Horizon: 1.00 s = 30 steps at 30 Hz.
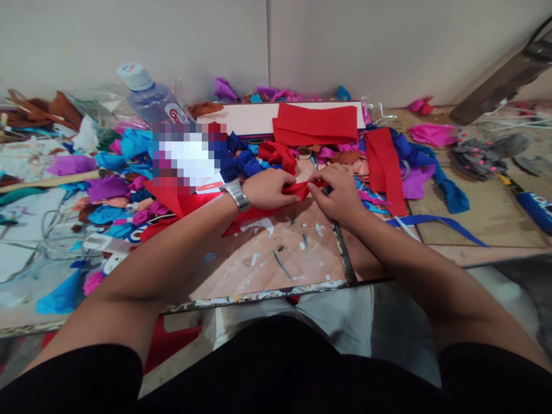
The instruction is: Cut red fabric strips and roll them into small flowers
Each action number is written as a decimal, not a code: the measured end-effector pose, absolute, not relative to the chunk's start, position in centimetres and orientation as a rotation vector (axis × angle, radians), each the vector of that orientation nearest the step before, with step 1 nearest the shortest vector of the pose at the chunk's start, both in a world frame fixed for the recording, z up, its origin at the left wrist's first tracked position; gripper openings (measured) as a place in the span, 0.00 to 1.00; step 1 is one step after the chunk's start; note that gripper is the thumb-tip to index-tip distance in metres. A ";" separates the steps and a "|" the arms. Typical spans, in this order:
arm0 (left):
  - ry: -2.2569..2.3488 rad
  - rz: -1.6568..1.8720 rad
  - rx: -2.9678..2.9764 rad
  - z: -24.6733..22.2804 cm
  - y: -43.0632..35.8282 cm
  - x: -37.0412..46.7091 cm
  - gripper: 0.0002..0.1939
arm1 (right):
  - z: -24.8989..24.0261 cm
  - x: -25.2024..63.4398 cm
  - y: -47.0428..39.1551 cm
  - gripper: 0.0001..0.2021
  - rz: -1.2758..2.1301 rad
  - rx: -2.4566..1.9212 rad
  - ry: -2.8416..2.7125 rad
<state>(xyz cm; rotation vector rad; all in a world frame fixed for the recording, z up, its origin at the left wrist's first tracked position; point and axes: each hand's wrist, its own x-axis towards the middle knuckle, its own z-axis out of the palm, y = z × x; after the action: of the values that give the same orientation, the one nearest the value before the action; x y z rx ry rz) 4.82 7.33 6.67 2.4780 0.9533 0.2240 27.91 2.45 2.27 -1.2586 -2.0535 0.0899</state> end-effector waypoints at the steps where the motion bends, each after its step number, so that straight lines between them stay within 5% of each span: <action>1: 0.927 0.281 2.440 6.7 7.3 4.8 0.17 | 2.3 27.9 2.5 0.07 0.095 -1.262 -2.056; 13: 0.931 0.347 2.486 6.6 7.0 5.1 0.09 | 2.5 27.5 2.0 0.05 0.101 -1.256 -2.103; 30: 0.831 0.477 2.388 6.7 6.7 5.2 0.11 | 2.3 27.5 2.1 0.05 0.158 -1.234 -2.101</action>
<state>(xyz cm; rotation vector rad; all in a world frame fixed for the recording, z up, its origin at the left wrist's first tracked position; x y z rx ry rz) 5.24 6.72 6.67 2.3884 0.8312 0.4768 27.54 2.11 2.32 -1.2345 -2.1015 0.1581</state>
